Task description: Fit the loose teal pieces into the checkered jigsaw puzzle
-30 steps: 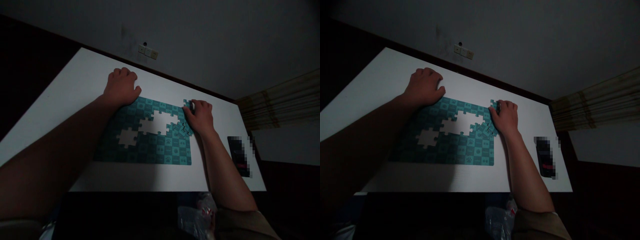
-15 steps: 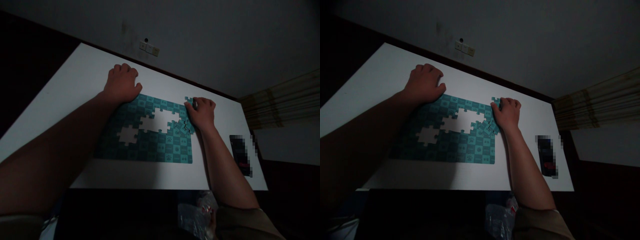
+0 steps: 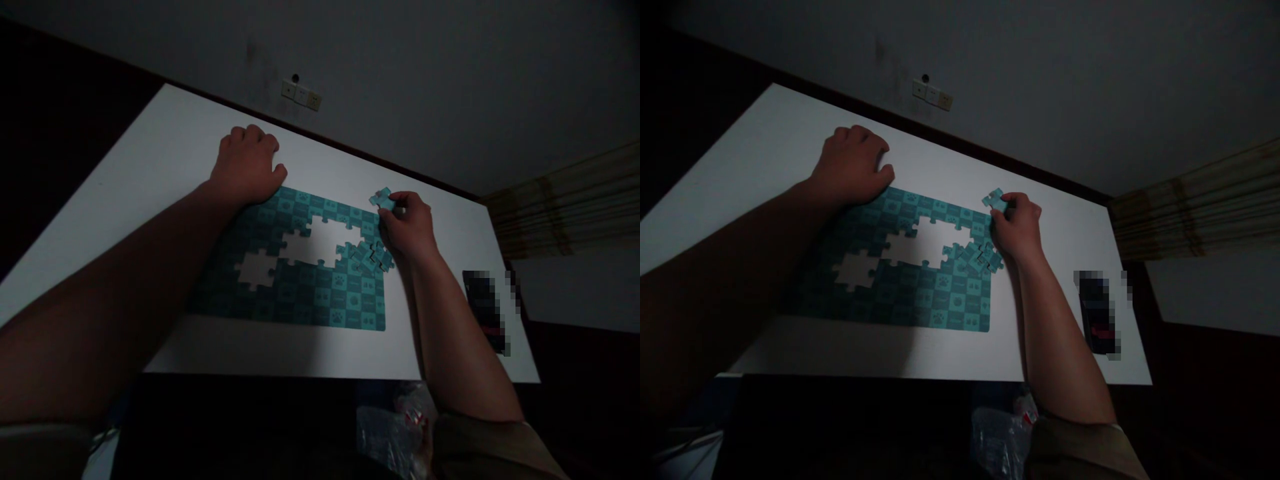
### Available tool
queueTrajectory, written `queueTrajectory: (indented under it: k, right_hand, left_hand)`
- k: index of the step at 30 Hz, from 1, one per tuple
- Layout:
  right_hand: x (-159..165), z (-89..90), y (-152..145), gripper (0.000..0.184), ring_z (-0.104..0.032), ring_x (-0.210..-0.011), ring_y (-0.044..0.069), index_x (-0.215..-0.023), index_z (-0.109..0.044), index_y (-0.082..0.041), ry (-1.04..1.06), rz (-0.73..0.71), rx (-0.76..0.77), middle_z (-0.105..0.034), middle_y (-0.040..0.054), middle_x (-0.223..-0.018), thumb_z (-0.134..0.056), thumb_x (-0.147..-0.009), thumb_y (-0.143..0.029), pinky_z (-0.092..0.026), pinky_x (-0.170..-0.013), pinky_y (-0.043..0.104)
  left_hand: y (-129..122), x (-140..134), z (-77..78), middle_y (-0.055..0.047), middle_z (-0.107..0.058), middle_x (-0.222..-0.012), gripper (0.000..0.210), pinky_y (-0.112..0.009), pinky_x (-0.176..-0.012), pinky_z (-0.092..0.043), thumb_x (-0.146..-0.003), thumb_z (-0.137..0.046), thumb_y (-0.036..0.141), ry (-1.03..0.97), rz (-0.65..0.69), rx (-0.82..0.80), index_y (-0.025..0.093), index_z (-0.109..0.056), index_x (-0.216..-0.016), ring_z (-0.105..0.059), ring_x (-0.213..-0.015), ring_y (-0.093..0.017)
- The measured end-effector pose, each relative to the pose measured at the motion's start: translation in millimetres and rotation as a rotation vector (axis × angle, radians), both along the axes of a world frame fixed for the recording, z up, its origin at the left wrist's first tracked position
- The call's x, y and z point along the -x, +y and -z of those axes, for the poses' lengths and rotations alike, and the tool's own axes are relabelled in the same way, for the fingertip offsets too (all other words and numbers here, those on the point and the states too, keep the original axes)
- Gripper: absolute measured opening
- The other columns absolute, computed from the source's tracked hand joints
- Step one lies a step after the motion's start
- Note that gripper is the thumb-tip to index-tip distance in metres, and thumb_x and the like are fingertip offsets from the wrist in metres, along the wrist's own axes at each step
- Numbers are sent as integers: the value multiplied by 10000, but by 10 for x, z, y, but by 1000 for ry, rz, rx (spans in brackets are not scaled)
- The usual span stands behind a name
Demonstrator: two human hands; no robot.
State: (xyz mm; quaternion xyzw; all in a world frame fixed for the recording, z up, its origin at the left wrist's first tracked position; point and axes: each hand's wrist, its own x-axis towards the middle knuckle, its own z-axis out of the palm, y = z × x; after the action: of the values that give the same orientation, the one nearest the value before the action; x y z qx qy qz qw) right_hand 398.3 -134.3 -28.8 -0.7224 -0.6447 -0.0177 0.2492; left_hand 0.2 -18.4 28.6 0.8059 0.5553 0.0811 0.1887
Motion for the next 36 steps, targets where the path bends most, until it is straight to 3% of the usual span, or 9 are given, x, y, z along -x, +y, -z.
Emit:
queueTrajectory:
  k: [5, 9, 12, 15, 21, 26, 31, 36]
  right_hand:
    - [302, -342, -119, 318, -851, -1155, 423, -1325, -808, -363, 305, 33, -138, -888, 140, -1311, -755, -1084, -564, -731, -1042, 653]
    - [629, -541, -294, 363, -827, -970, 369, -1193, -866, -354, 497, -179, -38, -883, 105, -1119, -926, -973, -636, -726, -871, 573]
    - [775, -522, -386, 386, -786, -812, 303, -1237, -935, -357, 621, -289, 217, -848, 33, -961, -984, -950, -611, -682, -751, 502]
    - [801, -467, -413, 289, -692, -713, 257, -1226, -982, -366, 626, -347, 323, -756, -11, -830, -975, -1001, -547, -584, -678, 457]
    - [800, -481, -410, 271, -648, -721, 253, -1230, -1002, -359, 589, -349, 301, -725, -1, -844, -963, -1011, -514, -549, -665, 451]
    - [836, -506, -412, 287, -651, -717, 259, -1203, -986, -373, 563, -332, 309, -717, -6, -827, -964, -985, -557, -567, -658, 453]
    - [800, -485, -411, 277, -659, -734, 256, -1236, -990, -379, 562, -355, 309, -720, -4, -842, -946, -1028, -556, -564, -657, 446]
    - [792, -472, -423, 247, -662, -757, 256, -1247, -990, -388, 559, -378, 300, -728, 0, -867, -943, -1050, -529, -579, -682, 454]
  left_hand:
    - [8, 3, 15, -47, -773, -1771, 1328, -773, -1519, -174, -908, -468, 1023, -39, -9, 7, 227, -512, -1970, -219, -1833, -528]
    - [38, 17, 52, -112, -745, -1806, 1164, -840, -1533, -266, -953, -648, 901, -78, -16, -42, 285, -607, -1940, -310, -1852, -601]
    - [63, 27, 86, -131, -718, -1849, 1057, -856, -1546, -296, -979, -726, 804, -102, -26, -58, 326, -647, -1919, -341, -1864, -639]
    - [73, 37, 111, -95, -736, -1836, 1070, -871, -1567, -253, -987, -712, 796, -136, -26, -41, 337, -629, -1950, -302, -1875, -629]
    - [62, 36, 115, -101, -729, -1839, 911, -837, -1571, -291, -1058, -638, 729, -137, -36, -73, 387, -695, -1900, -353, -1865, -595]
    - [58, 20, 99, -183, -650, -1895, 878, -783, -1524, -400, -1134, -583, 656, -47, -25, -139, 173, -725, -1854, -466, -1762, -555]
    - [56, 26, 98, -105, -715, -1858, 887, -816, -1542, -341, -1073, -600, 720, -96, -31, -98, 355, -720, -1873, -395, -1822, -577]
    - [56, 26, 100, -111, -734, -1839, 982, -807, -1556, -308, -1056, -570, 759, -111, -22, -90, 284, -688, -1907, -374, -1813, -564]
